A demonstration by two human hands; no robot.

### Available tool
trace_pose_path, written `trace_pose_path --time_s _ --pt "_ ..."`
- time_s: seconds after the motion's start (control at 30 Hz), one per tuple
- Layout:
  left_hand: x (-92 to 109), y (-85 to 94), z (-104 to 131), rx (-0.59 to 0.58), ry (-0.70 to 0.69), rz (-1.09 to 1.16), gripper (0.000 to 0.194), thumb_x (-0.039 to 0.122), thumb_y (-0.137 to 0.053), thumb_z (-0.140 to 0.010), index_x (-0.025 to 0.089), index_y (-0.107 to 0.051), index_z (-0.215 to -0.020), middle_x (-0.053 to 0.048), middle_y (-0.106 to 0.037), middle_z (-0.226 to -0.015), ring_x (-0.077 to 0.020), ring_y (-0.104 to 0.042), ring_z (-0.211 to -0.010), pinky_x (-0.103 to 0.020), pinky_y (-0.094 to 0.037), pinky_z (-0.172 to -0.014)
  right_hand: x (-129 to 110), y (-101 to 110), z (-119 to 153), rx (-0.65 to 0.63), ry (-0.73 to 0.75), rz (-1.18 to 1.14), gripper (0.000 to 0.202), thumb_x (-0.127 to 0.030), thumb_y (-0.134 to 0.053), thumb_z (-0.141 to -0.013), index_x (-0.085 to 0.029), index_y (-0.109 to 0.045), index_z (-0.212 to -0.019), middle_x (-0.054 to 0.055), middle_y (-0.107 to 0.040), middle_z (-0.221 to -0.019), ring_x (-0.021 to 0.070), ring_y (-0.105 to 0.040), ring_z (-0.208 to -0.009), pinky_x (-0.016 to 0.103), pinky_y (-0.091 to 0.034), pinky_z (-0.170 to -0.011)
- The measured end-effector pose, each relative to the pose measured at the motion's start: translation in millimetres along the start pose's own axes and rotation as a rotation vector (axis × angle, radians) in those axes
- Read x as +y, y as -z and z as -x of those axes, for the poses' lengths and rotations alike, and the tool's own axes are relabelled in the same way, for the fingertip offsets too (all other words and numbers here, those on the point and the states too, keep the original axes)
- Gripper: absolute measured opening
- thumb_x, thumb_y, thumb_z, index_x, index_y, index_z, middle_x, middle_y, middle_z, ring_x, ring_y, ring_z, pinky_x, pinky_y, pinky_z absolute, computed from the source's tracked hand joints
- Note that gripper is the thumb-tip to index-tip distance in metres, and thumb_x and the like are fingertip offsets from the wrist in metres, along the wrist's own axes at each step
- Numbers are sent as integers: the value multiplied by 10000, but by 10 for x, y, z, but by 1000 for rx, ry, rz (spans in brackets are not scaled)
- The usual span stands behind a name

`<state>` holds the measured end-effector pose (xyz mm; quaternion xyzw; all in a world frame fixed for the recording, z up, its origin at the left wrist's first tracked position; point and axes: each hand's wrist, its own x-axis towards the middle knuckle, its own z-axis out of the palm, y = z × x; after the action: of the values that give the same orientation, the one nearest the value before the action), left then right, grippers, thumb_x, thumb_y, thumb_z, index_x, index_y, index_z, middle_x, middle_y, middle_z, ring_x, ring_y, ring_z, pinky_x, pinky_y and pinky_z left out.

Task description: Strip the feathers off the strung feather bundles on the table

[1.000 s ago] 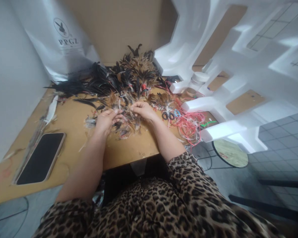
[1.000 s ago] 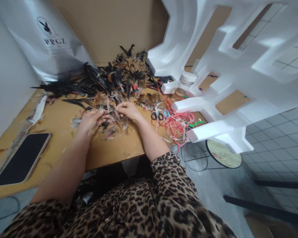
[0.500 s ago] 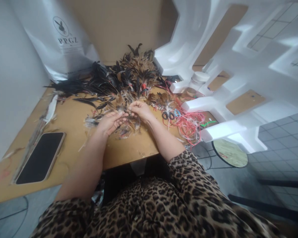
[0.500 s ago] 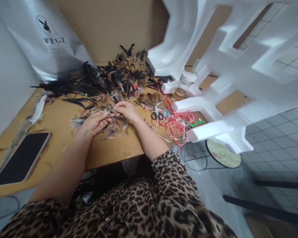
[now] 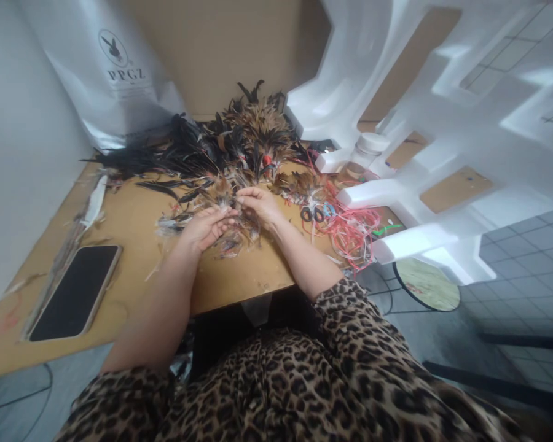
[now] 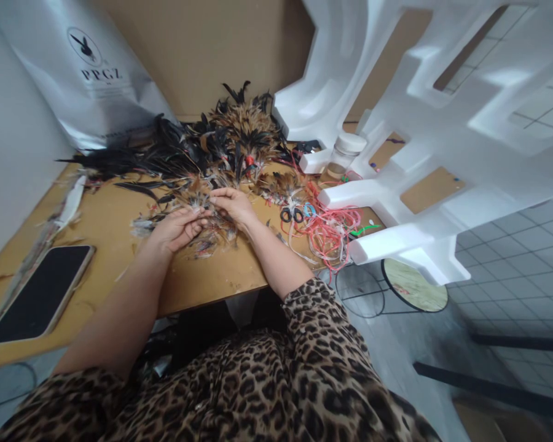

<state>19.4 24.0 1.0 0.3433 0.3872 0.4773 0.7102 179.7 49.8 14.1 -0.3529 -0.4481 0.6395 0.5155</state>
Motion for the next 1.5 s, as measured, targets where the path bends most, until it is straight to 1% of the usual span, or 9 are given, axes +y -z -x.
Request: trace_pose_path --time_s 0.17,0.33,0.53,0.67,0.83,0.97,1.03,1.3,1.5 --pt "13 -4 4 1 -7 15 59 104 -594 -765 85 -644 -788 -119 -700 -858 -87 -632 -588 -139 -479 -481 34 13 -28 62 17 -5 272 -303 -739 -577 -146 -591 -743 -49 -555 -524 44 -463 -456 157 -322 -423" --pt "50 14 -15 136 -65 104 49 80 -577 -765 97 -616 -740 -82 -695 -779 -69 -607 -548 -122 -441 -439 -62 96 -10 10 -2 144 327 -463 -660 -662 -148 -574 -644 -23 -564 -518 56 -460 -455 180 -345 -464" --pt "66 43 -50 289 -146 111 28 123 -629 -738 105 -612 -752 -69 -684 -767 -65 -595 -549 -119 -414 -420 9 223 -84 146 174 542 199 -333 -651 -660 -135 -633 -669 -9 -611 -645 78 -497 -592 203 -395 -617" --pt "59 37 -49 292 -164 103 46 137 -636 -731 103 -618 -755 -66 -683 -758 -65 -593 -551 -123 -412 -423 140 206 -124 119 219 753 193 -327 -611 -684 -138 -650 -676 -4 -604 -639 80 -489 -592 198 -367 -594" --pt "34 35 -53 264 -174 67 67 143 -650 -716 99 -623 -759 -58 -681 -749 -60 -588 -538 -124 -413 -424 176 69 -49 47 194 962 349 -497 -598 -677 -154 -652 -634 -15 -549 -557 76 -428 -528 205 -305 -527" --pt "24 17 -47 253 -188 36 73 150 -645 -722 93 -626 -763 -60 -681 -737 -61 -587 -526 -129 -416 -427 196 3 -33 19 113 1071 223 -384 -639 -641 -163 -664 -620 -16 -568 -563 84 -461 -546 212 -315 -541" --pt "25 10 -40 259 -190 30 73 155 -645 -722 97 -626 -763 -60 -682 -738 -63 -590 -531 -131 -417 -431 215 5 -54 13 77 993 158 -310 -632 -633 -156 -662 -621 -18 -578 -566 84 -481 -550 208 -328 -543" --pt "21 9 -33 220 -162 14 107 169 -679 -699 94 -633 -760 -70 -686 -732 -64 -594 -533 -129 -430 -444 51 66 -66 63 -103 237 134 -245 -657 -616 -125 -612 -655 -26 -600 -544 31 -430 -442 163 -328 -469" --pt "25 -81 25 163 -66 -43 134 173 -703 -673 86 -629 -743 -92 -697 -762 -70 -608 -528 -123 -421 -423 18 54 -50 -5 -152 -21 180 -245 -701 -605 -131 -614 -714 -9 -644 -617 23 -462 -475 138 -349 -464"
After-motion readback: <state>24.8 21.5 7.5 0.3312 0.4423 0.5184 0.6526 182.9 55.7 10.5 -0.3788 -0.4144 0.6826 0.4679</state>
